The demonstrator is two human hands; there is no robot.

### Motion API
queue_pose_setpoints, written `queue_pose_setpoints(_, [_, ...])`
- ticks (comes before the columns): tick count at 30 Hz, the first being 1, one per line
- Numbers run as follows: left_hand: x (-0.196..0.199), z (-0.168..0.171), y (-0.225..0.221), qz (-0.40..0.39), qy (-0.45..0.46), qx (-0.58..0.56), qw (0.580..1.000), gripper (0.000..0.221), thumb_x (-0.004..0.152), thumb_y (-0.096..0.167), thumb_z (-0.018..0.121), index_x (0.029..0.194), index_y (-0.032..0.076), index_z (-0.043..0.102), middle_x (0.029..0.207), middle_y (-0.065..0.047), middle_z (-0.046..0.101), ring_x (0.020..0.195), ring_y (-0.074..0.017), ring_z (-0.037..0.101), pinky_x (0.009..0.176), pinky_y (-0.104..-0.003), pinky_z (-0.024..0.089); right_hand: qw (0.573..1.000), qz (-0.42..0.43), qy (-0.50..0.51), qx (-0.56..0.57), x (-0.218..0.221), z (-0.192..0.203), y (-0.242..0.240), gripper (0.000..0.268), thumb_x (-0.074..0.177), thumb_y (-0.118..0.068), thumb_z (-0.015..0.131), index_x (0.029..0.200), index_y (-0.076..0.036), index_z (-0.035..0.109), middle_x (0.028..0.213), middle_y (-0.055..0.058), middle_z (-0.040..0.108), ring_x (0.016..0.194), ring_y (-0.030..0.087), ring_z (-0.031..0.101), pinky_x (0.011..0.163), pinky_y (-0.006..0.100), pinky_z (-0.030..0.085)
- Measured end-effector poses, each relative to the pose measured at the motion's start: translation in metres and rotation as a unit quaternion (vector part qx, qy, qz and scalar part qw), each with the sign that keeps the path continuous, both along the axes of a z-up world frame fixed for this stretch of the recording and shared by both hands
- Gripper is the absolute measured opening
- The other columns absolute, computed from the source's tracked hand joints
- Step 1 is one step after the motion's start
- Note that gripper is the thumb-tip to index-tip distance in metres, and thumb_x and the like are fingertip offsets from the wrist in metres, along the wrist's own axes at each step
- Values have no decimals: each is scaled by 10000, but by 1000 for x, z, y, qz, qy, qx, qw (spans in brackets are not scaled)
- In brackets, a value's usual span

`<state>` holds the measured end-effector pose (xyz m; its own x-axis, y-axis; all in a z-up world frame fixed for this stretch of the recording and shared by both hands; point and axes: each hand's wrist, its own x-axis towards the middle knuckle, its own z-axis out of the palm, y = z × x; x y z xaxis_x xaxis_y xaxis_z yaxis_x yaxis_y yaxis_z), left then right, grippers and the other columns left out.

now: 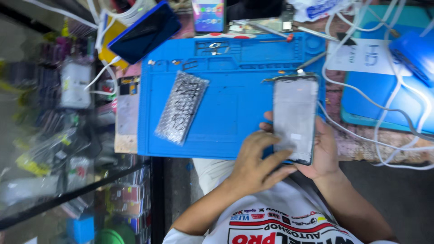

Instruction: The person disassembles and reassembles a mobile phone using a screwdriver on a blue mat, handles a battery and circuit boards, and tests a screen.

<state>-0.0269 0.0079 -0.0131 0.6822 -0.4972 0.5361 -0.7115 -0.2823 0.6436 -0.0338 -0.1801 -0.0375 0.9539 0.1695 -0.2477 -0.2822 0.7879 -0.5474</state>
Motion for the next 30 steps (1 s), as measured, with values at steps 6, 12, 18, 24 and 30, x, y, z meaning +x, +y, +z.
queue_pose_setpoints(6, [11, -11, 2, 47, 171, -6, 984, 743, 910, 341, 810, 1494, 30, 471, 1568, -315, 396, 1284, -368, 532, 1097, -448, 481, 997, 7, 38, 64, -13, -39, -11, 718, 1045, -515, 495, 1556, -18, 411, 1440, 243, 563, 1228, 421, 613, 1013, 530, 518])
queue_pose_setpoints(12, [11, -28, 7, 4, 225, -35, 974, 1072, 872, 341, 822, 1623, -94, 192, 1545, -286, 442, 1381, -386, 519, 1202, -461, 415, 996, 42, 41, 69, -9, -32, 0, 783, 998, -526, 505, 1540, 29, 403, 1437, 279, 564, 1204, 441, 644, 1027, 531, 524])
queue_pose_setpoints(18, [19, -33, 12, -9, 278, -107, 955, 1004, 932, 265, 751, 1662, -84, 156, 1443, -203, 532, 1277, -267, 576, 1141, -375, 454, 992, 85, 13, 89, 5, -26, 6, 885, 975, -578, 538, 1571, 57, 378, 1440, 320, 557, 1176, 415, 656, 1022, 534, 524])
queue_pose_setpoints(24, [25, -32, 12, -15, 424, -166, 890, 889, 939, 191, 709, 1664, -38, 249, 1112, -51, 562, 901, -92, 518, 856, -229, 495, 990, 91, -8, 104, 3, -31, 8, 940, 951, -614, 566, 1598, 27, 332, 1464, 302, 539, 1235, 374, 636, 1055, 509, 524])
queue_pose_setpoints(30, [27, -35, 11, -31, 410, -187, 892, 875, 960, 197, 714, 1649, -42, 231, 1193, -74, 589, 888, -95, 503, 872, -233, 482, 987, 90, -5, 130, 3, -30, 9, 949, 953, -605, 582, 1617, 6, 288, 1457, 296, 532, 1247, 353, 628, 1043, 505, 536])
